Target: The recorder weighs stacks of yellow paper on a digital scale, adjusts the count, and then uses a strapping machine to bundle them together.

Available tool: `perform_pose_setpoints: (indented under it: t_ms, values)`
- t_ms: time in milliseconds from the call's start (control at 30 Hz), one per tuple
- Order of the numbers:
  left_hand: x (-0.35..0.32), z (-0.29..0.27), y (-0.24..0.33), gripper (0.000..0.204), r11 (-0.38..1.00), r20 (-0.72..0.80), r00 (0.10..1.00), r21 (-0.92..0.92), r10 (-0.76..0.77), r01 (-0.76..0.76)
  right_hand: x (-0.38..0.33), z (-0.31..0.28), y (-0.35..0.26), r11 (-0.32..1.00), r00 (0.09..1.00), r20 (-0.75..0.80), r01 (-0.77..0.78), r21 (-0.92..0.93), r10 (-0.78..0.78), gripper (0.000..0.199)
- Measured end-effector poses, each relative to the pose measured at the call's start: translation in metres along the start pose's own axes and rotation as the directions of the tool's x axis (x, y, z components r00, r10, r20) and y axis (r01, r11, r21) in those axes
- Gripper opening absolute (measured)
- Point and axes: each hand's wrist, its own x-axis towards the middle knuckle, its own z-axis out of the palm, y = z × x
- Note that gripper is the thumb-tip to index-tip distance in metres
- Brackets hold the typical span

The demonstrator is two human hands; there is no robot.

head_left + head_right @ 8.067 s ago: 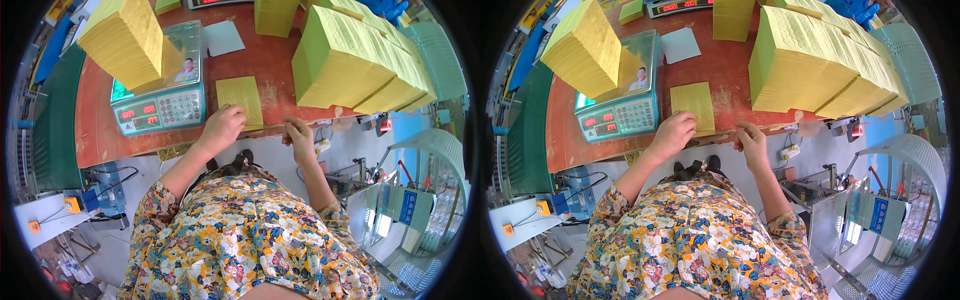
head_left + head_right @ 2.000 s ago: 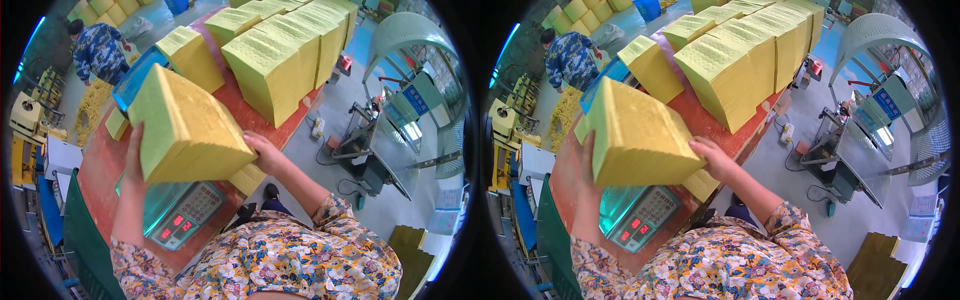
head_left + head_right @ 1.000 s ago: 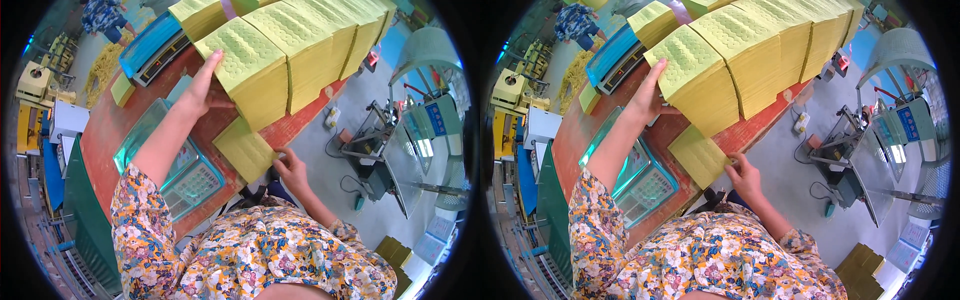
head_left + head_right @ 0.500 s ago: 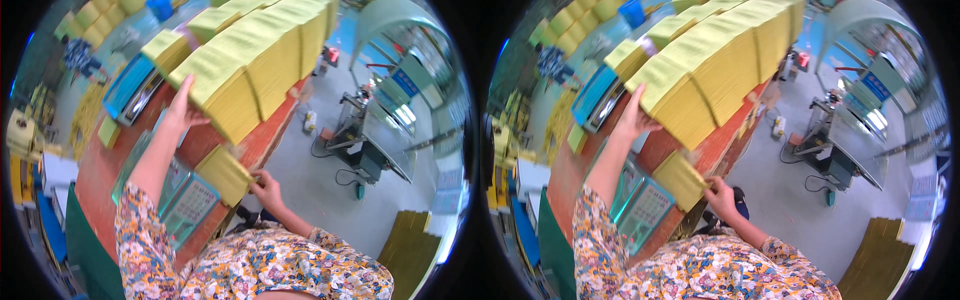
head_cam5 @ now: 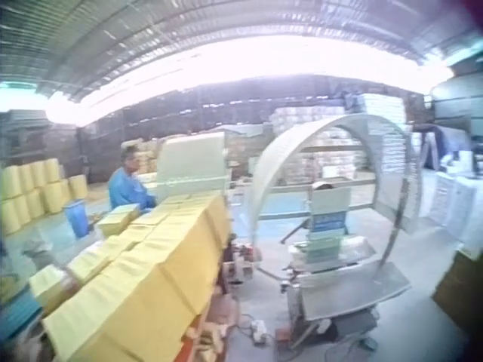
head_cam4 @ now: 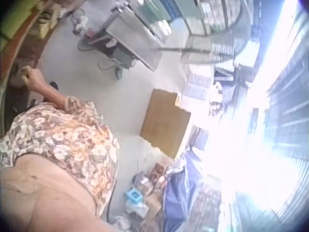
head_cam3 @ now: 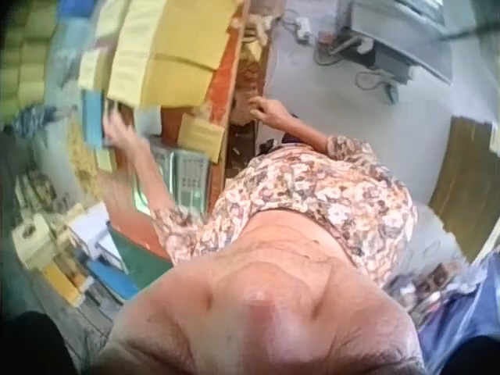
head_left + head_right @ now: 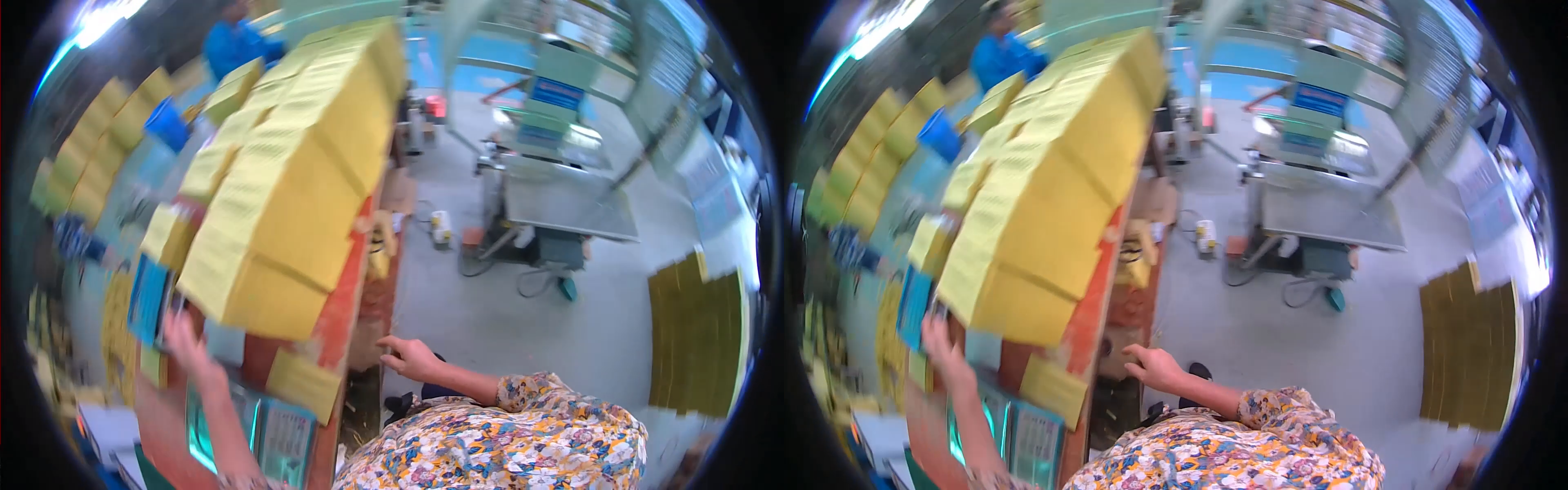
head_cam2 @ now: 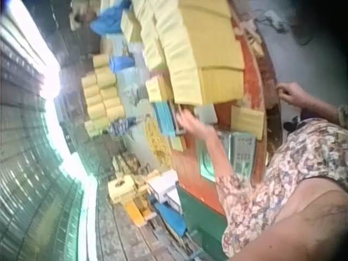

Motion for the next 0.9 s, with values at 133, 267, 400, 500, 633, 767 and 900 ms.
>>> perform_pose_setpoints:
  t_ms: [133,267,400,500,633,767,900]
  values:
    - [-0.093,0.022,0.070,0.032,0.984,-0.135,0.989,-0.161,0.058,-0.080,-0.016,-0.048,0.054,0.995,0.991,-0.121,-0.068,-0.075,0.058,0.032]
    - [-0.161,0.099,0.058,0.020,0.950,0.561,0.827,-0.278,0.041,0.141,-0.045,-0.076,0.083,0.987,0.946,-0.290,-0.160,-0.033,0.143,0.030]
    - [-0.187,0.169,0.073,0.014,0.942,0.737,0.675,-0.207,-0.029,0.266,-0.078,-0.064,0.071,0.972,0.899,-0.372,-0.229,0.047,0.230,0.029]
    - [-0.203,0.226,0.101,0.015,0.953,0.852,0.508,-0.246,0.126,0.177,-0.121,-0.056,0.082,0.960,0.861,-0.423,-0.256,0.116,0.281,0.029]
    - [-0.237,0.299,0.137,0.016,0.896,0.857,0.276,-0.443,0.434,-0.034,-0.167,-0.067,0.108,0.933,0.783,-0.509,-0.323,0.160,0.358,0.025]
    - [-0.294,0.357,0.190,0.022,0.888,0.897,-0.083,-0.441,0.434,-0.128,-0.207,-0.109,0.147,0.885,0.580,-0.669,-0.269,0.381,0.465,0.023]
    - [-0.351,0.441,0.215,0.033,0.711,0.778,-0.377,-0.620,0.502,-0.333,-0.246,-0.164,0.215,0.686,0.482,-0.578,-0.067,0.724,0.658,0.025]
